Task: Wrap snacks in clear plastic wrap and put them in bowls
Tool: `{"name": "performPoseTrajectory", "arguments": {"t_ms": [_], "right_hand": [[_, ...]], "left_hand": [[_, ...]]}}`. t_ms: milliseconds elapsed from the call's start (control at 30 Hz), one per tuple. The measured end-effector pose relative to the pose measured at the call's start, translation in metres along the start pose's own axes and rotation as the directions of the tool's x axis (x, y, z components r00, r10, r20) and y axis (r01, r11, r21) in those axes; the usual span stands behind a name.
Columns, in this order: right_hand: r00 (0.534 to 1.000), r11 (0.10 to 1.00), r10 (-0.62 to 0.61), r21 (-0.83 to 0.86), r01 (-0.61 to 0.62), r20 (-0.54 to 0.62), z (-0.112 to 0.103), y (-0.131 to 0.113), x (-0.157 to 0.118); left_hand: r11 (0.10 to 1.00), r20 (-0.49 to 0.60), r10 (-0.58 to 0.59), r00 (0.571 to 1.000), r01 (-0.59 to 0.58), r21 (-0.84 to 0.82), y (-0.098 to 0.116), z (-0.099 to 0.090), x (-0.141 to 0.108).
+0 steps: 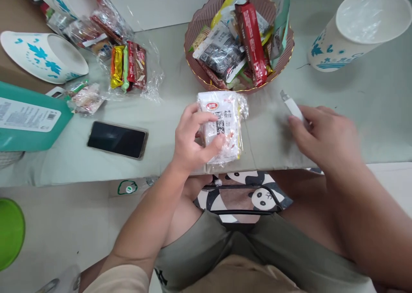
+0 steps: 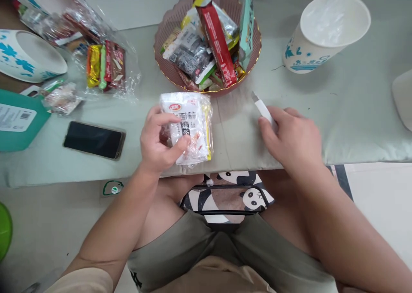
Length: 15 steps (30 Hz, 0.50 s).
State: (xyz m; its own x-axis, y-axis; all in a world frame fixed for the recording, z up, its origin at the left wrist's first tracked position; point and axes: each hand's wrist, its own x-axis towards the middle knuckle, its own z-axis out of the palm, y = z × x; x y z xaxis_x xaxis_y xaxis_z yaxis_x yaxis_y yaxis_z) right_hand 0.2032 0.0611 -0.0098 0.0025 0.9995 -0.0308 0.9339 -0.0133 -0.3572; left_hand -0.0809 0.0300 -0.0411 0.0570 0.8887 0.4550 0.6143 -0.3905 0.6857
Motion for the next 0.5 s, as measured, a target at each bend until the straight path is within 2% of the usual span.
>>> {"name": "performPoseTrajectory", "arguments": {"t_ms": [67,133,233,300,367,433,467,500], "right_hand": [[1.0,0.995,0.014,-0.096,-0.013,0.01,0.007,0.0,0.004],[1.0,0.989,0.014,-0.144,-0.015,-0.007,0.016,0.003,0.006],[0.983,0.995,-0.087,-0.065,0.077,-0.16,0.025,0.013,0.007],[0.929,0.971,-0.221,0.025,0.239,-0.297,0.025,0.016,0.004],[0.843,0.878,-0.4,0.115,0.465,-0.358,0.022,0.011,-0.001],[0.765,0.749,-0.548,0.207,0.629,-0.338,0.019,0.0,-0.008],[0.751,0.711,-0.58,0.254,0.656,-0.316,0.019,-0.006,-0.01],[0.761,0.7,-0.578,0.3,0.648,-0.295,0.02,-0.011,-0.011]], "left_hand": [[1.0,0.101,0.023,0.995,-0.022,-0.002,0.001,0.006,-0.002],[0.998,0.15,0.054,0.987,-0.047,-0.05,0.001,0.015,-0.007],[0.976,0.165,0.055,0.985,-0.018,-0.215,-0.001,0.029,-0.014],[0.941,0.193,-0.01,0.981,0.074,-0.331,-0.002,0.035,-0.017],[0.878,0.264,-0.097,0.96,0.207,-0.431,-0.001,0.038,-0.016],[0.795,0.361,-0.161,0.918,0.338,-0.504,0.0,0.038,-0.013],[0.756,0.406,-0.181,0.896,0.391,-0.525,0.001,0.037,-0.012],[0.725,0.442,-0.195,0.876,0.432,-0.537,0.002,0.036,-0.01]]}}
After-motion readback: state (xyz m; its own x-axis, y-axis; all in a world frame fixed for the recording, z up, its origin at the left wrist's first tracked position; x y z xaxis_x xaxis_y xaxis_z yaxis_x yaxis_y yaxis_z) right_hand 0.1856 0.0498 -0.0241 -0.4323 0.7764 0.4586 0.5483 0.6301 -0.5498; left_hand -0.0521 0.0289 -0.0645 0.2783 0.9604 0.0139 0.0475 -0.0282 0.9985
